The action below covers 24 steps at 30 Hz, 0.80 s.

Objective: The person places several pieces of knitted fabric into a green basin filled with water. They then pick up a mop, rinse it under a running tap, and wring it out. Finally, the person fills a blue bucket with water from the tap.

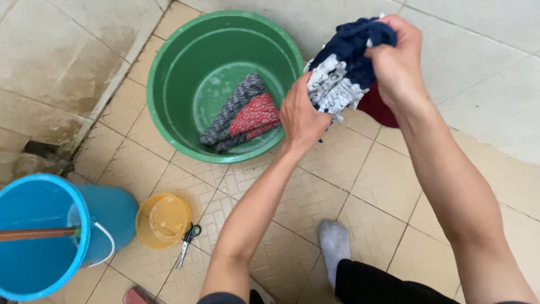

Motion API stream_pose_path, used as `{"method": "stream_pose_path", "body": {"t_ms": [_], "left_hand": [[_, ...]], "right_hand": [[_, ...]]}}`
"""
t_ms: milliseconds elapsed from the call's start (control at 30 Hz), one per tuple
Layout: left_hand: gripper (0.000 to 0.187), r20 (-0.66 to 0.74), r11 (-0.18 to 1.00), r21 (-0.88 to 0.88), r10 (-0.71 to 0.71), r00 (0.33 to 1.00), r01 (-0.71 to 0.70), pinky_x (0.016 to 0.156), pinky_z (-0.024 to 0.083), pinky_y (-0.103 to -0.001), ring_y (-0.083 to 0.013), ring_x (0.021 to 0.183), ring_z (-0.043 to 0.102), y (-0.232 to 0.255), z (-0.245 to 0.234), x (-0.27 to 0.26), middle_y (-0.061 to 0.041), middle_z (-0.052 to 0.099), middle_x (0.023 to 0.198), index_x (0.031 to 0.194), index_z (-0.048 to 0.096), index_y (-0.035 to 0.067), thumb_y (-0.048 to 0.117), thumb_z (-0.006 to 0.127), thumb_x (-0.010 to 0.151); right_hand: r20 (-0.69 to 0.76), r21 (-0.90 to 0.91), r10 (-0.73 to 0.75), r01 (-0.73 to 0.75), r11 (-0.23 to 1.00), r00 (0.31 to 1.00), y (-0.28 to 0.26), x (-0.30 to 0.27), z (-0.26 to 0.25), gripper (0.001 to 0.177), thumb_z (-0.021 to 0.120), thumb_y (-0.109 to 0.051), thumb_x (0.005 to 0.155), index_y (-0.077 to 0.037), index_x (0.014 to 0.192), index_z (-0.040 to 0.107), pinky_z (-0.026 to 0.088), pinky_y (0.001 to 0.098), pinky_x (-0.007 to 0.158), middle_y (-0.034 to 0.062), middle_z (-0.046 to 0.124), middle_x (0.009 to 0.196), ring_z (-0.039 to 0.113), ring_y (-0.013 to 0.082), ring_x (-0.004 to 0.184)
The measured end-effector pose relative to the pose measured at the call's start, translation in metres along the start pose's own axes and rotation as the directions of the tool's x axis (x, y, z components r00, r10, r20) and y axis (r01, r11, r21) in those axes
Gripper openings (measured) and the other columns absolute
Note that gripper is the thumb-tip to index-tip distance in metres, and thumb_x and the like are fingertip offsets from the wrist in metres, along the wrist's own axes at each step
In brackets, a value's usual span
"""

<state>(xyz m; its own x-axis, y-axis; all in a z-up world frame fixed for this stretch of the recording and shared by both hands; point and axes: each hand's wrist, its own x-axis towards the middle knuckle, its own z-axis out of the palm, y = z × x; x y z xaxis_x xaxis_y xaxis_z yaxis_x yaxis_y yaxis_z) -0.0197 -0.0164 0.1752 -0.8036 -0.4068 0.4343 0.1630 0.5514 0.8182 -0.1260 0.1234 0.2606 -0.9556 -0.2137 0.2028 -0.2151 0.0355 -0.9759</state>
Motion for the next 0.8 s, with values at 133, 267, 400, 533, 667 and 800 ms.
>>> {"method": "stream_pose_path", "body": {"t_ms": [133,267,400,533,667,800], "left_hand": [[0.089,0.189,0.912,0.228,0.302,0.935,-0.341,0.089,0.045,-0.049,-0.0376,0.107,0.061,-0.013,-0.087,0.034,-0.018,0.063,0.117,0.141,0.047,0.004,0.012,0.084,0.061],[0.083,0.307,0.823,0.386,0.311,0.9,-0.416,0.084,0.047,-0.05,-0.0388,0.102,0.061,-0.051,-0.152,0.046,-0.018,0.063,0.108,0.133,0.054,0.007,0.009,0.082,0.055],[0.05,0.299,0.853,0.445,0.148,0.943,-0.274,0.085,0.051,-0.047,-0.0358,0.102,0.062,-0.11,-0.187,0.055,-0.011,0.067,0.106,0.114,0.063,0.01,0.002,0.077,0.067],[0.042,0.191,0.853,0.506,0.038,0.981,-0.132,0.082,0.052,-0.048,-0.0352,0.101,0.062,-0.149,-0.209,0.06,-0.009,0.067,0.102,0.105,0.065,0.01,-0.002,0.075,0.067],[0.045,0.056,0.806,0.582,0.089,0.994,-0.105,0.081,0.049,-0.046,-0.033,0.103,0.06,-0.166,-0.231,0.074,-0.007,0.066,0.103,0.105,0.065,0.012,-0.002,0.076,0.064],[0.046,0.092,0.709,0.683,0.156,0.984,-0.176,0.083,0.046,-0.045,-0.0315,0.101,0.057,-0.19,-0.231,0.077,-0.008,0.061,0.103,0.108,0.066,0.013,0.002,0.077,0.065]], "right_hand": [[0.08,0.208,0.082,-0.097,0.973,0.993,0.001,0.03,0.016,0.031,0.051,0.022,0.082,-0.002,0.098,0.061,0.06,0.0322,0.078,0.0084,0.068,0.095,0.069,0.019,0.088],[0.174,0.219,0.155,-0.191,0.957,0.973,0.038,0.044,0.07,0.034,0.05,0.022,0.079,-0.002,0.098,0.064,0.058,0.0311,0.072,0.0081,0.068,0.096,0.069,0.0186,0.086],[0.217,0.169,0.366,-0.404,0.899,0.905,0.066,0.047,0.145,0.032,0.049,0.018,0.078,-0.005,0.096,0.062,0.061,0.0366,0.06,0.0074,0.066,0.088,0.069,0.0203,0.077],[0.276,0.203,0.369,-0.429,0.88,0.888,0.083,0.064,0.21,0.031,0.051,0.017,0.08,-0.004,0.1,0.061,0.061,0.0407,0.055,0.0079,0.066,0.086,0.069,0.0234,0.075],[0.323,0.335,0.254,-0.361,0.87,0.912,0.111,0.082,0.245,0.036,0.054,0.018,0.078,-0.006,0.104,0.064,0.061,0.0381,0.061,0.0069,0.068,0.091,0.07,0.0219,0.08],[0.307,0.184,0.083,-0.145,0.972,0.948,0.167,0.098,0.259,0.034,0.063,0.017,0.076,-0.003,0.104,0.068,0.06,0.035,0.079,0.0082,0.071,0.099,0.07,0.0209,0.091]]}}
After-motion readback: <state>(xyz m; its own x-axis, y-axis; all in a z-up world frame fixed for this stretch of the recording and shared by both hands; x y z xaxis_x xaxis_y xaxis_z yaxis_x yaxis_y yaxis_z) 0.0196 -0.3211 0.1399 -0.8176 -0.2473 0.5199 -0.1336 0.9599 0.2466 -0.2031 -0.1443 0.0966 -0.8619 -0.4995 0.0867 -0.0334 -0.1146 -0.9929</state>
